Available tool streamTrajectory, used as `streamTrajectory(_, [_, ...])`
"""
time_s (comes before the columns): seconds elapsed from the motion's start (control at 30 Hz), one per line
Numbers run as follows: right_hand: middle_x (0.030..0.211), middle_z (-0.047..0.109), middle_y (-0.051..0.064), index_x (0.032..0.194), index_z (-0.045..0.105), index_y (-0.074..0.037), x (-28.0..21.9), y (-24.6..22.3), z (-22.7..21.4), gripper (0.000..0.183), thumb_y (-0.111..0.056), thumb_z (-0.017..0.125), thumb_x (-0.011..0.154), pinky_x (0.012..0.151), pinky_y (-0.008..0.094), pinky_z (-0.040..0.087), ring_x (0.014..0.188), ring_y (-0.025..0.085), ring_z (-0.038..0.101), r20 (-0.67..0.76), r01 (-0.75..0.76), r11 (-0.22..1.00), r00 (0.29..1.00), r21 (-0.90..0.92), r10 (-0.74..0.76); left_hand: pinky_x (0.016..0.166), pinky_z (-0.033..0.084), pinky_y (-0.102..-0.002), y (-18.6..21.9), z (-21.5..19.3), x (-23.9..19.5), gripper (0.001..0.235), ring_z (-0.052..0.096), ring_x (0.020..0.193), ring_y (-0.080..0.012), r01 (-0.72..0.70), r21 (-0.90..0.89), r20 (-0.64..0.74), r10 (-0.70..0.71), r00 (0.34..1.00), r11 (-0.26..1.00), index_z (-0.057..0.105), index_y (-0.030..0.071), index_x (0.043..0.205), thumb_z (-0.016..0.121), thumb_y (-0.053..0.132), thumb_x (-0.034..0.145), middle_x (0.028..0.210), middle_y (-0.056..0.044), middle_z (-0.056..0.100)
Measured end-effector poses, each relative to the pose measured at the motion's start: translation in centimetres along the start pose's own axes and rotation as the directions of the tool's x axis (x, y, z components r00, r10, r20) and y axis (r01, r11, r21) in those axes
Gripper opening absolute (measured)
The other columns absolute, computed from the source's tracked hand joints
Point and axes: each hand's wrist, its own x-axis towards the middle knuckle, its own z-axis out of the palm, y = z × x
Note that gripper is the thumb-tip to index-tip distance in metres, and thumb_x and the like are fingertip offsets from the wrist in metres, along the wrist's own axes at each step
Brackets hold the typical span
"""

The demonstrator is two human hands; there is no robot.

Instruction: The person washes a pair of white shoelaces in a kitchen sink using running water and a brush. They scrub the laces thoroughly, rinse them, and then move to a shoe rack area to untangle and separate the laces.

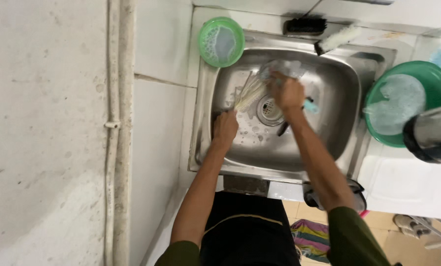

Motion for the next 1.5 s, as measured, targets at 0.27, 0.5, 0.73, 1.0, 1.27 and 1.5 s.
streamTrajectory(0.27, [0.102, 0.084, 0.019, 0.118, 0.085, -0.012, 0.8, -3.3, -0.6, 0.043, -0.049, 0.064, 0.113, 0.088, 0.059, 0.064, 0.101, 0.043, 0.082, 0.219, -0.069, 0.986, 0.975, 0.155, 0.033, 0.06, 0.067, -0.043, -0.5, 0.5, -0.5, 0.053, 0.084, 0.076, -0.0368, -0.013, -0.026, -0.008, 0.013, 1.0, 1.0, 0.081, -0.005, 0.104, 0.04, 0.024, 0.122, 0.091, -0.029, 0.081])
streamTrajectory(0.5, [0.118, 0.085, 0.013, 0.133, 0.08, -0.023, -1.0, -4.3, -0.1, 0.034, -0.042, 0.076, 0.105, 0.093, 0.059, 0.065, 0.108, 0.041, 0.082, 0.299, -0.076, 0.985, 0.954, 0.158, 0.026, 0.061, 0.066, -0.043, -0.8, 0.9, 0.1, 0.048, 0.084, 0.076, -0.0367, -0.035, -0.003, -0.052, 0.035, 0.998, 0.999, 0.081, -0.006, 0.101, 0.045, 0.019, 0.12, 0.088, -0.029, 0.081])
streamTrajectory(0.73, [0.112, 0.086, 0.015, 0.131, 0.081, -0.023, -2.8, -5.4, 2.0, 0.037, -0.048, 0.076, 0.105, 0.091, 0.06, 0.063, 0.105, 0.043, 0.083, 0.273, -0.066, 0.986, 0.962, 0.155, 0.022, 0.062, 0.067, -0.046, 0.4, -0.9, -0.5, 0.043, 0.084, 0.08, -0.0379, -0.016, -0.023, -0.085, 0.014, 0.996, 1.0, 0.081, -0.005, 0.112, 0.046, 0.019, 0.12, 0.091, -0.028, 0.082])
streamTrajectory(1.0, [0.104, 0.085, 0.017, 0.139, 0.078, -0.025, -2.5, -2.1, -0.5, 0.042, -0.052, 0.074, 0.108, 0.084, 0.062, 0.065, 0.096, 0.046, 0.082, 0.029, -0.09, 0.991, 0.996, 0.098, 0.088, 0.06, 0.065, -0.046, 1.1, -0.1, 0.0, 0.041, 0.084, 0.081, -0.0394, 0.03, -0.069, -0.089, -0.036, 0.995, 0.997, 0.08, -0.007, 0.111, 0.048, 0.018, 0.118, 0.096, -0.029, 0.082])
streamTrajectory(1.27, [0.1, 0.084, 0.022, 0.141, 0.076, -0.032, -1.8, 0.5, -1.4, 0.036, -0.052, 0.071, 0.111, 0.088, 0.064, 0.064, 0.096, 0.048, 0.081, 0.016, -0.096, 0.993, 0.995, 0.064, 0.095, 0.076, 0.068, -0.056, 0.3, 0.3, -1.2, 0.047, 0.084, 0.096, -0.0453, 0.085, -0.082, -0.05, -0.089, 0.995, 0.993, 0.078, -0.004, 0.112, 0.042, 0.024, 0.119, 0.103, -0.031, 0.082])
streamTrajectory(1.5, [0.107, 0.084, 0.015, 0.146, 0.07, -0.032, -1.8, 1.9, -0.8, 0.039, -0.046, 0.07, 0.11, 0.089, 0.056, 0.065, 0.101, 0.039, 0.082, 0.166, -0.04, 0.991, 0.986, 0.131, 0.018, 0.072, 0.069, -0.052, 0.2, 1.4, -0.3, 0.046, 0.084, 0.093, -0.0429, 0.11, -0.102, -0.032, -0.113, 0.993, 0.989, 0.083, -0.003, 0.11, 0.044, 0.021, 0.117, 0.101, -0.029, 0.083])
